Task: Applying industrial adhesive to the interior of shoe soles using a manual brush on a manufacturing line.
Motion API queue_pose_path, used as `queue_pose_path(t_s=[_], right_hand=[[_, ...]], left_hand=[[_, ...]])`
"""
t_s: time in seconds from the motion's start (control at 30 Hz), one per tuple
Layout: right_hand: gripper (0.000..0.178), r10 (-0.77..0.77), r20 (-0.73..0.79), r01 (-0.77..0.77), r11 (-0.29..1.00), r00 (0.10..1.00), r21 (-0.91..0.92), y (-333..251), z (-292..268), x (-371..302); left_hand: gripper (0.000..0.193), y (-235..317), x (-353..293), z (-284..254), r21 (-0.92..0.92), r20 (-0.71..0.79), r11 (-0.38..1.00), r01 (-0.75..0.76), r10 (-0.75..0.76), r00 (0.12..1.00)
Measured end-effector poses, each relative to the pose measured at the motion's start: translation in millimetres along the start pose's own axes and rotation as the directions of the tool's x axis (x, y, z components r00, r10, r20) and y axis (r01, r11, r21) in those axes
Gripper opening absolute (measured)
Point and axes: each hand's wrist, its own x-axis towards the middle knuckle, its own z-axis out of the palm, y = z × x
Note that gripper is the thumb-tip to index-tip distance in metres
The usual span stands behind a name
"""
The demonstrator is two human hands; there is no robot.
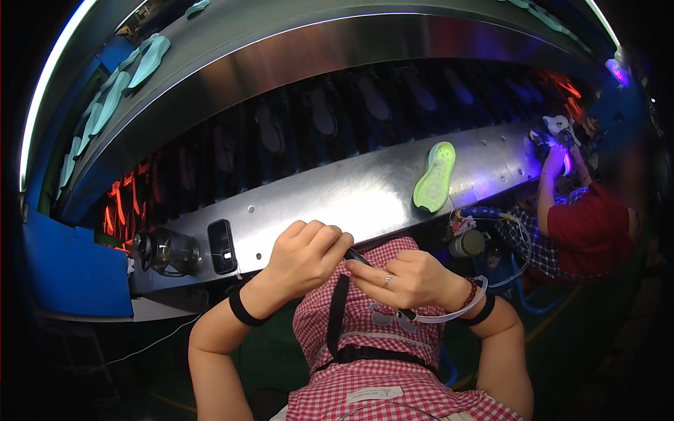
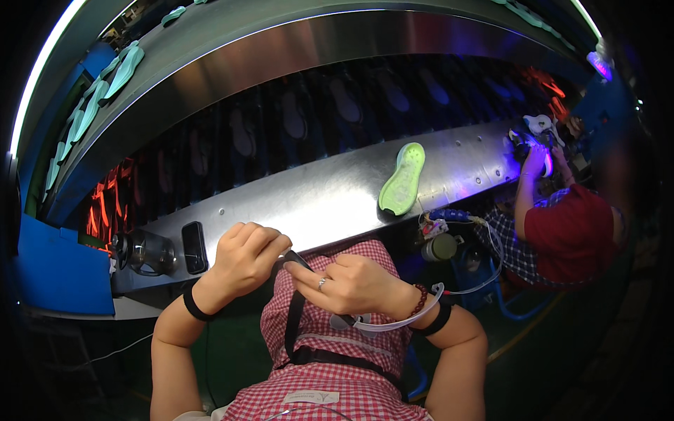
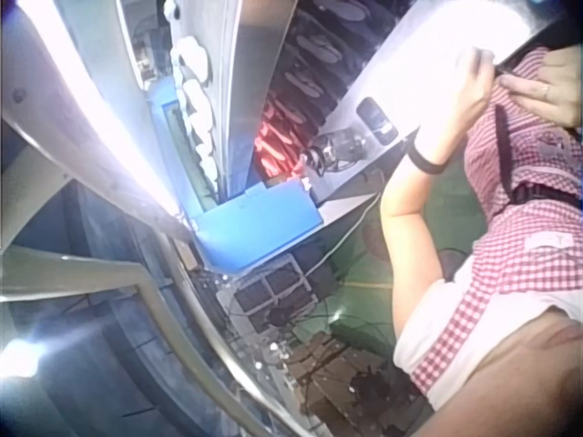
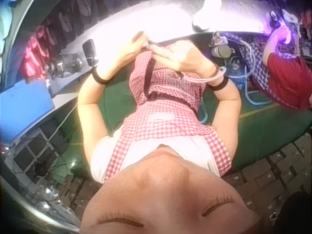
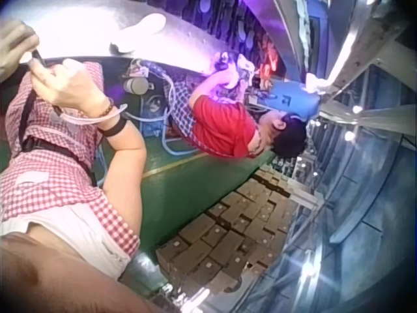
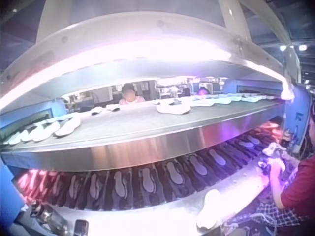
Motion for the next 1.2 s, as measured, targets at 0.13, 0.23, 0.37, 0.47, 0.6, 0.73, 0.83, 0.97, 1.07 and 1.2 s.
queue_pose_path(t_s=[0.13,0.23,0.37,0.47,0.6,0.73,0.83,0.97,1.07,1.2], right_hand=[[0.011,0.002,-0.005,-0.002,1.000,1.000,0.013,-0.6,1.0,2.9],[0.011,0.006,-0.007,-0.006,1.000,1.000,0.011,-0.8,1.1,4.4],[0.010,0.020,0.010,-0.020,1.000,1.000,-0.012,2.4,2.3,2.0],[0.009,0.037,0.031,-0.036,0.998,0.999,-0.061,6.3,3.4,-5.1],[0.010,0.077,-0.015,-0.077,0.997,0.997,-0.026,7.2,3.0,-6.5],[0.011,0.099,-0.049,-0.099,0.995,0.994,0.005,6.8,6.4,-10.2],[0.011,0.115,-0.057,-0.114,0.993,0.992,0.010,5.6,8.1,-11.9],[0.012,0.083,-0.026,-0.083,0.996,0.996,-0.012,3.8,9.4,-11.1],[0.012,0.067,-0.011,-0.067,0.998,0.998,-0.009,3.5,9.4,-7.6],[0.011,0.044,-0.015,-0.044,0.999,0.999,0.000,2.6,11.3,-6.7]], left_hand=[[0.018,-1.1,-4.4,0.6,-0.008,-0.071,0.999,0.045,-0.046,0.996],[0.020,-1.1,-6.5,-1.9,0.005,-0.085,0.996,0.088,-0.087,0.993],[0.020,-2.0,-10.4,-7.8,-0.003,-0.103,0.992,0.124,-0.124,0.987],[0.020,-4.0,-12.5,-13.2,-0.048,-0.114,0.985,0.166,-0.171,0.979],[0.015,-2.6,-18.2,-13.1,-0.179,-0.097,0.940,0.290,-0.310,0.946],[0.011,-6.1,-32.9,-5.0,-0.376,0.045,0.792,0.481,-0.502,0.863],[0.008,-10.1,-40.8,5.8,-0.400,0.071,0.777,0.486,-0.502,0.862],[0.009,-6.3,-29.0,8.1,-0.396,0.032,0.814,0.424,-0.450,0.893],[0.012,-4.4,-14.5,9.6,-0.410,-0.001,0.863,0.295,-0.324,0.946],[0.013,-2.1,-7.3,9.1,-0.361,-0.026,0.914,0.187,-0.211,0.977]])
